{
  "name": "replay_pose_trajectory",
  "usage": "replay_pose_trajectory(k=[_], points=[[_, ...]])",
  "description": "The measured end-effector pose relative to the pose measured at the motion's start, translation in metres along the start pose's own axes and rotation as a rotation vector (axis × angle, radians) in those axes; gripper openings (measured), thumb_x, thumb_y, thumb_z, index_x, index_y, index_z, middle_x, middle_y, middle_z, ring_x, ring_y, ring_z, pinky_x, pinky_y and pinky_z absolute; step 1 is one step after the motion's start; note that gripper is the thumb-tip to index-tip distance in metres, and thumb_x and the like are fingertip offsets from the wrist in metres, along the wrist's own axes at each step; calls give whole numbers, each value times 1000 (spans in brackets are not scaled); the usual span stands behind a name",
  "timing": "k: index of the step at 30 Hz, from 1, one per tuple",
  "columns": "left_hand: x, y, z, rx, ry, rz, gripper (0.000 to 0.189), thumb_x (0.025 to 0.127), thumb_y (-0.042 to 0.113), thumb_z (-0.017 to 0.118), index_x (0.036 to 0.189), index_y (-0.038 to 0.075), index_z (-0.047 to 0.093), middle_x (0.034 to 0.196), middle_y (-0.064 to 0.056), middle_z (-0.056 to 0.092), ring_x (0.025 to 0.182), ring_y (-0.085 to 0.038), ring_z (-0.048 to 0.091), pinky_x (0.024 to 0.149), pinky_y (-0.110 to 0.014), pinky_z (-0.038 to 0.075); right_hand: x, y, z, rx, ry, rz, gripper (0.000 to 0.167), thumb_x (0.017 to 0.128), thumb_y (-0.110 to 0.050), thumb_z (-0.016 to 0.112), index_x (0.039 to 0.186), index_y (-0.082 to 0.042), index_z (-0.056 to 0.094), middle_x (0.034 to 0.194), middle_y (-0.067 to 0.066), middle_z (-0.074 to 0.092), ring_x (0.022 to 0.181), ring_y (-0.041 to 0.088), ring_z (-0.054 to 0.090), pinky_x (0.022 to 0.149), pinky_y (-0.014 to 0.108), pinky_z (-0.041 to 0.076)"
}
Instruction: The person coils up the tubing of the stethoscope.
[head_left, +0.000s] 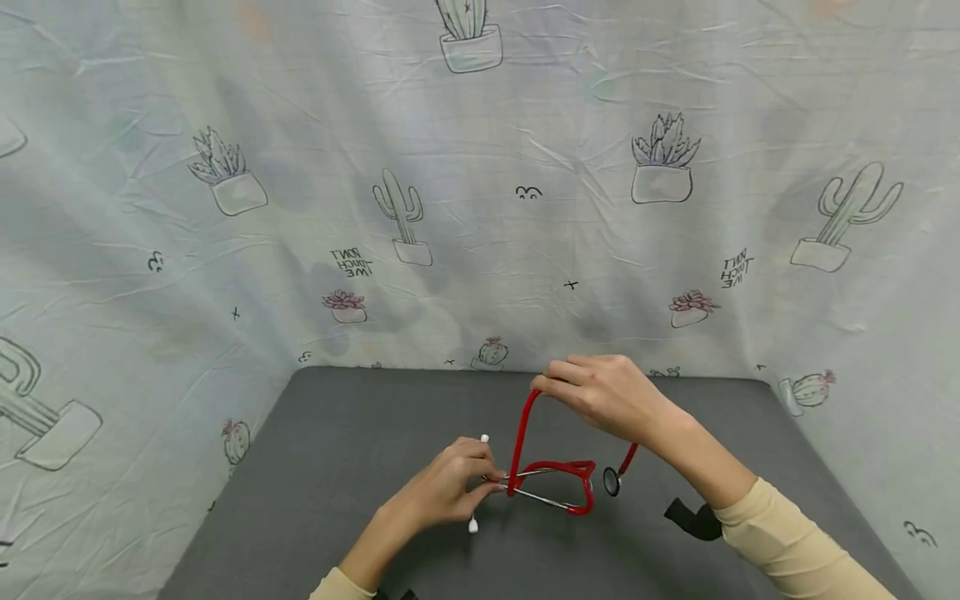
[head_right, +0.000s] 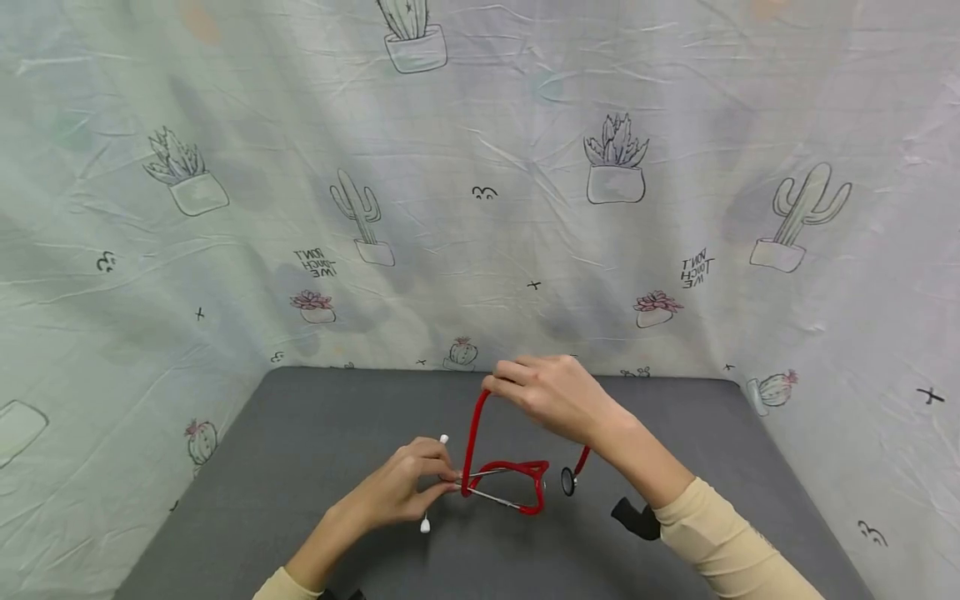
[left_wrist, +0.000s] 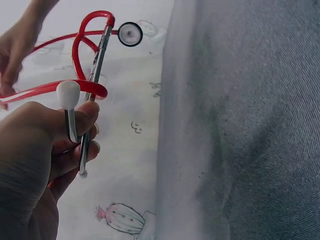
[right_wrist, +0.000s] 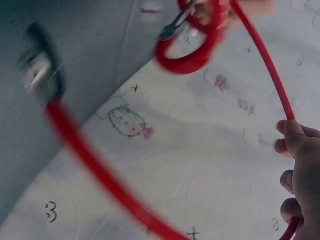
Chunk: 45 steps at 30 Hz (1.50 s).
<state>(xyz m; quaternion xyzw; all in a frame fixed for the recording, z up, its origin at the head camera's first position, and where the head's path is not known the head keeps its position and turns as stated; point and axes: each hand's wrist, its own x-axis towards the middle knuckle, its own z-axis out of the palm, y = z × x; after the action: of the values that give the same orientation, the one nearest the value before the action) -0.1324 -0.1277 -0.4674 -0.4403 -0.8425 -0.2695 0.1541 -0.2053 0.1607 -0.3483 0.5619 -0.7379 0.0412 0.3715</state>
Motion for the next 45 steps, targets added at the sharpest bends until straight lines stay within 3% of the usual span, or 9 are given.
replay_pose_trajectory(k=[4,13,19,27,35,40,45], points=[[-1,7,-1,-24,36,57,13,86,9,92,95,13,84,94,5,72,95,-11,66,93,-27,59,-5,7,6,43,18,42,14,98,-17,80,111,-21,80,93,-9,69,70,5,66,46,17,40],[1,14,-7,-76,128,179,17,85,5,92,98,12,84,96,5,73,91,-7,67,97,-24,58,-16,11,30,84,17,153,27,84,-12,91,109,-19,84,90,-6,73,58,5,62,44,15,32],[1,18,-8,-78,165,185,20,83,4,93,100,11,85,96,5,73,91,-8,67,99,-28,59,-31,12,45,82,3,208,28,84,-12,91,110,-19,85,91,-6,73,52,6,54,44,14,23],[-2,21,-9,-121,211,201,25,81,-1,93,101,9,83,96,2,75,98,-16,71,100,-38,62,-44,6,62,110,-29,252,24,86,-16,90,109,-19,84,93,-7,73,52,5,50,45,12,21],[-3,20,-13,-129,258,179,27,80,-3,93,102,9,83,96,1,76,100,-18,73,102,-44,63,-58,-6,74,119,-77,312,22,87,-18,90,108,-20,85,89,-9,70,52,2,47,47,10,21],[-2,19,-16,-124,280,172,28,78,-4,93,102,8,84,96,0,76,97,-19,74,106,-43,62,-65,-12,79,147,-79,326,18,89,-20,88,107,-21,84,90,-10,71,52,-1,47,48,7,19],[1,16,-21,-116,313,197,31,76,-7,93,102,7,83,96,-1,76,96,-19,73,115,-31,55,-71,-18,81,186,-75,339,11,99,-25,80,107,-20,84,89,-10,70,52,-1,44,49,7,16]])
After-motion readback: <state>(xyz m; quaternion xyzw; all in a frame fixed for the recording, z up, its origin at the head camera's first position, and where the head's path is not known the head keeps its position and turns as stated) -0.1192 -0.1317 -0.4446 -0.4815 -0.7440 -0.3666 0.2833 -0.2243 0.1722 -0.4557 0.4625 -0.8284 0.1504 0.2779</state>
